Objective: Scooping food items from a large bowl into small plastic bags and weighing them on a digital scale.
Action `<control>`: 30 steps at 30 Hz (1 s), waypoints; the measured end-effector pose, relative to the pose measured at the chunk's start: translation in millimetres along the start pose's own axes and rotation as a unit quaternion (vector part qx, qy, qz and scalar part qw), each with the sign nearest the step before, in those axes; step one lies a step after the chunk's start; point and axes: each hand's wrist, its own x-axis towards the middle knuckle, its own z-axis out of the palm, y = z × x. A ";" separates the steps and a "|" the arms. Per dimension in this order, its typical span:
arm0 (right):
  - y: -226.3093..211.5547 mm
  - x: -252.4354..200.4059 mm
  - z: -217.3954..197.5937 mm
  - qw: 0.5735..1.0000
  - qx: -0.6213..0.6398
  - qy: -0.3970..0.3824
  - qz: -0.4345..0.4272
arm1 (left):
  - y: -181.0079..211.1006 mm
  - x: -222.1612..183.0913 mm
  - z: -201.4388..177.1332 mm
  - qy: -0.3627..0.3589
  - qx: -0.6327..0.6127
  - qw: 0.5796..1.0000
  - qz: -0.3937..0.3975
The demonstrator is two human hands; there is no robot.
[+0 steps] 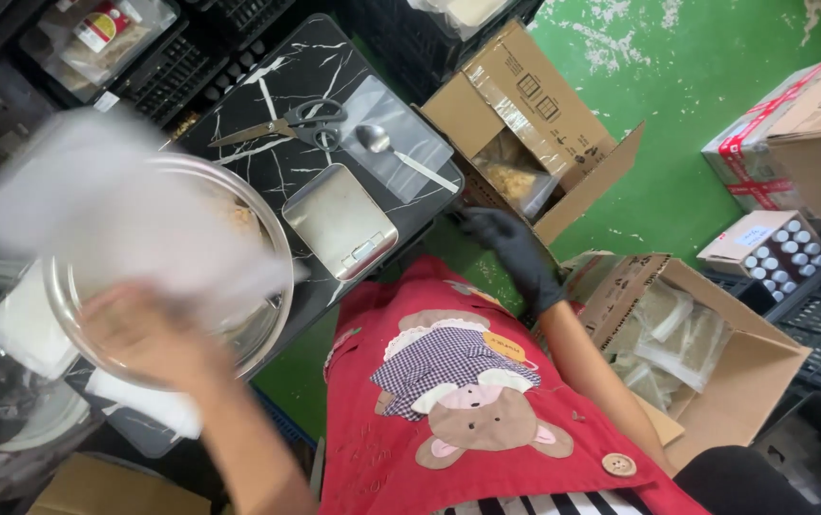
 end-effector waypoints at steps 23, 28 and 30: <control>-150.9 -45.8 156.7 0.932 0.023 -0.196 -0.305 | 54.6 -51.7 -38.5 0.336 -0.182 0.916 0.119; -174.9 -98.4 179.0 0.737 -0.120 -0.503 -0.434 | 49.9 -66.3 -56.8 0.293 -0.140 0.932 0.164; -177.1 -96.3 186.1 0.721 -0.125 -0.517 -0.445 | 39.9 -68.3 -66.3 0.283 -0.135 0.934 0.170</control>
